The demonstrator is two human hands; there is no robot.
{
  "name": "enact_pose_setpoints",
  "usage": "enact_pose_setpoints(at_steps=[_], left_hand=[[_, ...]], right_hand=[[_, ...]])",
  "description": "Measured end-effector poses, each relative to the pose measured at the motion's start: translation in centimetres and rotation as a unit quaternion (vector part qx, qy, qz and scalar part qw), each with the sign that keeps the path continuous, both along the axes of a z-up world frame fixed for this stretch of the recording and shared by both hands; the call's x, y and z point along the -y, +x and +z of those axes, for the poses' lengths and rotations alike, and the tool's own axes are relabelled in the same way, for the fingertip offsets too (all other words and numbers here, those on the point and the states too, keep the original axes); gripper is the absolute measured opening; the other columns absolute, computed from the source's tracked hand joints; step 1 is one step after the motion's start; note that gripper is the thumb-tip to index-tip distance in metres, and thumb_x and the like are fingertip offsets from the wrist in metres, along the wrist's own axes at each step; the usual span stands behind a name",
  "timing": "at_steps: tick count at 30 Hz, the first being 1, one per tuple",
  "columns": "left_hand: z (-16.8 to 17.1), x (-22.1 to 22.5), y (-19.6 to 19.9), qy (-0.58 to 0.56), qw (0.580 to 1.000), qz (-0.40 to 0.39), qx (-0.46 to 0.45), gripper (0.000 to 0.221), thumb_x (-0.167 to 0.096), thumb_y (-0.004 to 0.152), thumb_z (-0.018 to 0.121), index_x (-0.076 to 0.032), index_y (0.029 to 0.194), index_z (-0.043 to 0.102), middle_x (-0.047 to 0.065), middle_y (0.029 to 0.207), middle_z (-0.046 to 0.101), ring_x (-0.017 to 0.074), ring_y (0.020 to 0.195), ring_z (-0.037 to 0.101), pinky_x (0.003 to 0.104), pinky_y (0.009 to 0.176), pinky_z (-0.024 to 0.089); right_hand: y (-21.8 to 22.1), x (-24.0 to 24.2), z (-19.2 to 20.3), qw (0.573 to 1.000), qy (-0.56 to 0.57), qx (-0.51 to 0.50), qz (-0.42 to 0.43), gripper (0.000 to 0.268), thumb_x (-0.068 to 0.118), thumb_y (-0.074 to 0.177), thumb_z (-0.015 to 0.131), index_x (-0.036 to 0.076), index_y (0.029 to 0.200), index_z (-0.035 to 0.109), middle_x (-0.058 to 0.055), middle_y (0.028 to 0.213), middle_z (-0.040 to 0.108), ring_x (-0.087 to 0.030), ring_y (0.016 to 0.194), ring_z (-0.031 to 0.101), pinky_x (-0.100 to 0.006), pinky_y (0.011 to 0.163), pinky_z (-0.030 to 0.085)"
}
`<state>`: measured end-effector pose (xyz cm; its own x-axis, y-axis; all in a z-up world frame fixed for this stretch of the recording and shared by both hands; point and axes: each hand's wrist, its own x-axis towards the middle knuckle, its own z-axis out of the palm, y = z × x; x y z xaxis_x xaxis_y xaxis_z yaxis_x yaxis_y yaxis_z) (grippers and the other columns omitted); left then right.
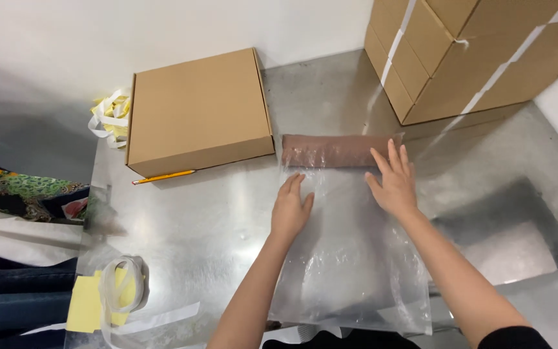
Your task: The person wraps a brown rectangular object in clear plastic wrap on a metal table, then places it into a cardboard box. They close the box and tie it with a white ribbon, securing it with a bow on top.
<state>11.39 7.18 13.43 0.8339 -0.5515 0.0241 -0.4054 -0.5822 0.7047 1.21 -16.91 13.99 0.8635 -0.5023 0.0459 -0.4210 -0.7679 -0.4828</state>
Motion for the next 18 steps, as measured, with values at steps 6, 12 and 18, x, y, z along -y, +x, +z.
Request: enact_pose_setpoints(at_steps=[6,12,18], left_hand=[[-4.9,5.3,2.9,0.078,0.994,-0.034,0.067,0.065,-0.025,0.107,0.057,-0.015,0.167,0.034,0.02,0.176,0.022,0.0425,0.162,0.021,0.06,0.127,0.029],[-5.4,3.9,0.9,0.257,0.966,-0.035,-0.015,0.061,-0.047,0.115,0.025,-0.031,0.173,0.015,0.008,0.181,0.001,0.029,0.166,0.001,0.056,0.132,0.005],[-12.2,3.8,0.4,0.203,0.937,0.063,0.279,0.061,-0.052,0.113,0.029,-0.033,0.171,0.024,0.001,0.181,0.01,0.0216,0.165,0.009,0.045,0.131,0.008]], right_hand=[[1.7,0.7,-2.4,0.988,-0.024,-0.153,0.008,0.064,0.055,0.109,0.038,0.041,0.17,0.025,-0.012,0.183,-0.005,-0.037,0.166,-0.01,-0.069,0.126,0.01],[0.4,0.9,-5.3,0.981,-0.037,-0.188,0.026,0.062,0.056,0.108,0.036,0.046,0.168,0.024,-0.011,0.183,-0.012,-0.039,0.165,-0.014,-0.067,0.127,0.012],[-2.5,1.2,-11.0,0.982,-0.19,-0.01,-0.02,0.051,0.05,0.106,0.046,0.037,0.154,0.058,0.001,0.155,0.052,-0.029,0.143,0.048,-0.052,0.109,0.043]])
